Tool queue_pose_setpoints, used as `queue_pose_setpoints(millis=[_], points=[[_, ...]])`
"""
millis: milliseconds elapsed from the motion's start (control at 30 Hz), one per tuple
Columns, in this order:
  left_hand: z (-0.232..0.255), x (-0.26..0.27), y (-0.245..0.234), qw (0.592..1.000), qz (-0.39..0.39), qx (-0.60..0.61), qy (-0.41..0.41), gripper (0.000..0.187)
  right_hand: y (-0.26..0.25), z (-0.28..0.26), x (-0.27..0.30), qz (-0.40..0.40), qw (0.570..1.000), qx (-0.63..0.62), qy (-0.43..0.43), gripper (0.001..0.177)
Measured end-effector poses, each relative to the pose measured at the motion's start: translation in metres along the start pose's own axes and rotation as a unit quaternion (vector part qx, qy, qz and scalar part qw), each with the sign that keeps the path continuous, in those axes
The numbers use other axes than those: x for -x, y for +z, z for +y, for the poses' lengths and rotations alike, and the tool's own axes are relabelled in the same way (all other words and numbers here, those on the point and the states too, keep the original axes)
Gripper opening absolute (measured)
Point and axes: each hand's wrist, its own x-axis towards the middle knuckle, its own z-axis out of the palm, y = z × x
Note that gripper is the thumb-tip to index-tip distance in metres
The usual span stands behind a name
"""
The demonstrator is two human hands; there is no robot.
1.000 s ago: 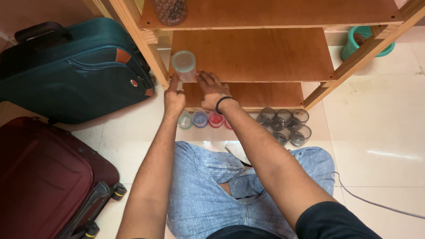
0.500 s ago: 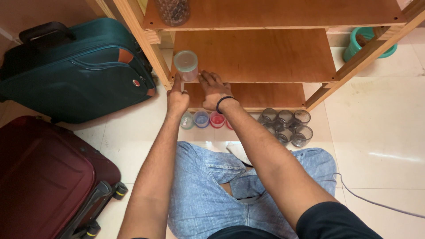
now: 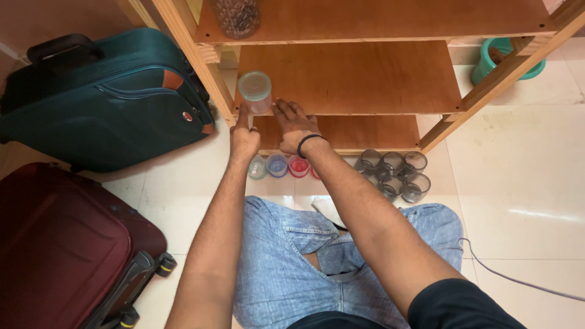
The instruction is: The person wipes the shelves of a wooden unit with a white cloth, then cleans several small plastic containers and glass jars with lids. After wiping each item, the person places them on the shelves.
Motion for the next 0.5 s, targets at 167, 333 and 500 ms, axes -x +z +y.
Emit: queue_pose_setpoints(millis=[167, 333, 500], points=[[0.005, 0.004, -0.005, 1.000, -0.017, -0.017, -0.005, 0.080, -0.004, 0.002, 0.008, -0.015, 1.000, -0.017, -0.010, 0.098], [0.019, 0.024, -0.007, 0.997, 0.000, -0.056, 0.057, 0.087, -0.001, 0.016, 0.022, -0.005, 0.999, -0.030, -0.020, 0.095], [0.022, 0.060, -0.003, 0.987, -0.017, -0.160, 0.027, 0.096, 0.025, 0.046, 0.040, 0.055, 0.997, -0.007, -0.059, 0.092]])
